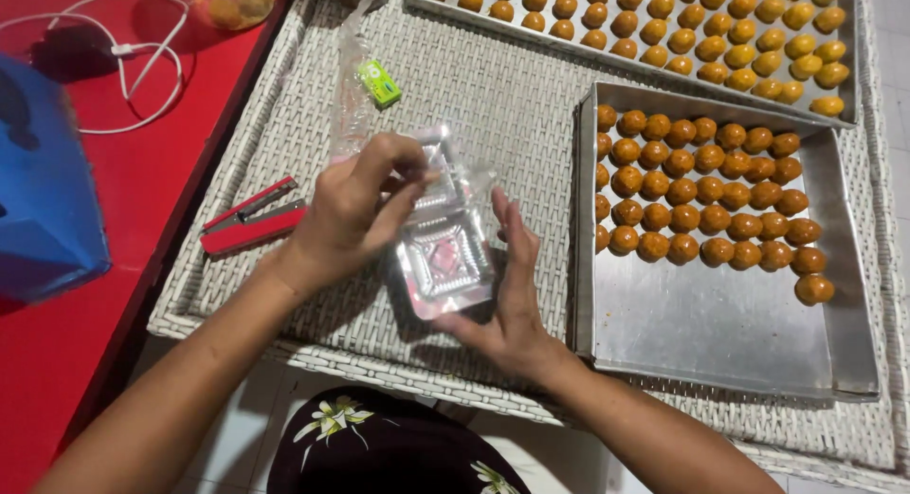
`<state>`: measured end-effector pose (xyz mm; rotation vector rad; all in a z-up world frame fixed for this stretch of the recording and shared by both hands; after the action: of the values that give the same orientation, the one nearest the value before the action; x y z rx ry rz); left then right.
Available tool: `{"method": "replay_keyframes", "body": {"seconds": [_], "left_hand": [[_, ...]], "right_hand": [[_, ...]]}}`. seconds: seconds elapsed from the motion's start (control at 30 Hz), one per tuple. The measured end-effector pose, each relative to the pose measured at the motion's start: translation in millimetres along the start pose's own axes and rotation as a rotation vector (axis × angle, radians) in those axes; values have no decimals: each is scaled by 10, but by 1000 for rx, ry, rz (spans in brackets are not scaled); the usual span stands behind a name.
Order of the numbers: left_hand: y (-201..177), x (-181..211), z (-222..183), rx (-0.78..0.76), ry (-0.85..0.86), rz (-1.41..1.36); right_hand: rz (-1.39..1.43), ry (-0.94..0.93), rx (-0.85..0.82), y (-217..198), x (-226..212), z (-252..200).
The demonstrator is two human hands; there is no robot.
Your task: Packaging small round pastries into individual paper liners and plastic containers on a work table.
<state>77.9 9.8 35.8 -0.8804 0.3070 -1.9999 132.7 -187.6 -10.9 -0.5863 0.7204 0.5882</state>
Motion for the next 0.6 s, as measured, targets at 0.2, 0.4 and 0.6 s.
{"method": "replay_keyframes", "body": {"seconds": [0.2, 0.4, 0.6], "left_hand": [[12, 468, 83, 97, 27, 13], [69, 369, -153, 202, -215, 3], [188, 188, -432, 93, -327, 36]], "right_hand": [[171, 231, 73, -70, 92, 15], [203, 303, 81, -12, -95, 83], [349, 315, -30, 66, -172, 93]]}}
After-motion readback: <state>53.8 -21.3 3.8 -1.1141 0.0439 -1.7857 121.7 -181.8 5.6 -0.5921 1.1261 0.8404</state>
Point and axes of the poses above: each hand's wrist, its own z-axis towards the middle knuckle, its own y-axis out of the palm, x = y × z, the point moved 4 cm from there along z, towards the middle knuckle, and after that the axes turned 9 degrees about z, right-handed, at the moved point
